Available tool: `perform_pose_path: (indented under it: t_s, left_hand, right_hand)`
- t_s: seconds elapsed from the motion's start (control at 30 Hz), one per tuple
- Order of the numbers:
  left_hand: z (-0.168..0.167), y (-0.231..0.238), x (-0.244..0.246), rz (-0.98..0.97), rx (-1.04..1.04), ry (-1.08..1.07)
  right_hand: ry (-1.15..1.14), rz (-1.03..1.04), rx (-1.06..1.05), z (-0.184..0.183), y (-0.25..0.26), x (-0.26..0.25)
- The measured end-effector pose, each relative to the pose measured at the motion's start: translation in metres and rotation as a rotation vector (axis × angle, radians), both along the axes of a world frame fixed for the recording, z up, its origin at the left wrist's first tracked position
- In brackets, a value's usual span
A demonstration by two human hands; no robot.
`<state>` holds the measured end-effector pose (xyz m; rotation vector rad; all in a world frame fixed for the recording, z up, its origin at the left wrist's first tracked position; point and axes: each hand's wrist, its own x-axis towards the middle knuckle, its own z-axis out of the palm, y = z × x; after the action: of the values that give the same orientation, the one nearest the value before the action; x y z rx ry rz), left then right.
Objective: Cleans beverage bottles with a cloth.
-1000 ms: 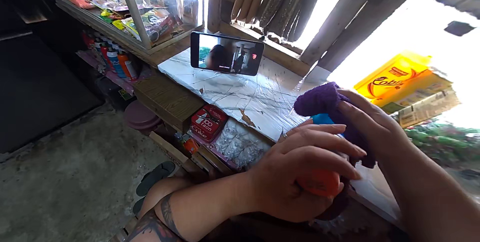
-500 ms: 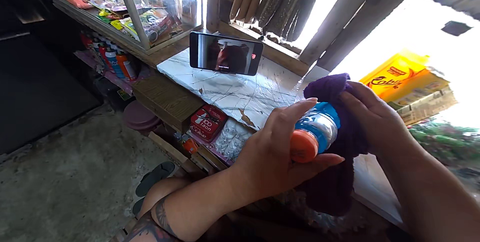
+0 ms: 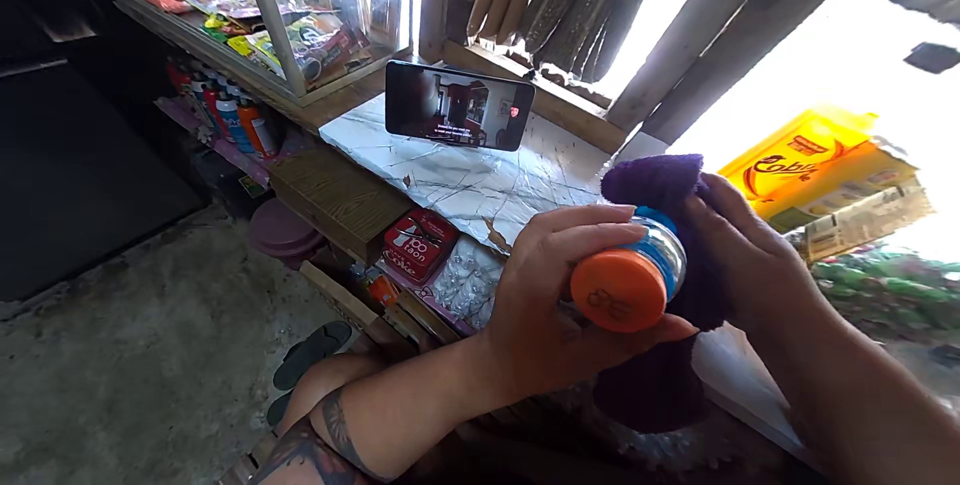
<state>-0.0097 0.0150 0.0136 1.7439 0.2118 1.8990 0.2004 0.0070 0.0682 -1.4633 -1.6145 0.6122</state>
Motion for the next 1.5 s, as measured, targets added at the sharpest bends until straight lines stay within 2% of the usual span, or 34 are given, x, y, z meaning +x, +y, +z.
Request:
perform_pose_path:
  t_s: [0.13, 0.33, 0.47, 0.73, 1.03, 1.2, 1.5]
  left_hand:
    - [-0.001, -0.004, 0.001, 0.004, 0.029, 0.035]
    - [-0.003, -0.009, 0.003, -0.029, 0.084, 0.063]
    - [-0.004, -0.011, 0.003, -0.05, 0.101, 0.078]
    - [-0.003, -0.01, 0.001, -0.121, 0.108, 0.104]
    - [-0.003, -0.012, 0.001, -0.122, 0.128, 0.121]
    - [-0.005, -0.009, 0.003, -0.156, 0.047, 0.055]
    - [-0.001, 0.002, 0.0, 0.024, 0.032, 0.045]
  right_hand:
    - [-0.028, 0.067, 0.066, 0.0, -0.009, -0.007]
    - [-0.108, 0.428, 0.342, -0.003, -0.013, -0.003]
    - [-0.114, 0.492, 0.376, -0.002, -0.009, -0.001]
    - [-0.161, 0.361, 0.325, -0.003, -0.004, 0.008]
    - [-0.085, 0.091, 0.044, 0.005, 0.004, 0.014]
    - [-0.098, 0.003, 0.03, 0.008, 0.007, 0.016]
    - [-0.138, -0.098, 0.039, 0.005, 0.005, 0.011]
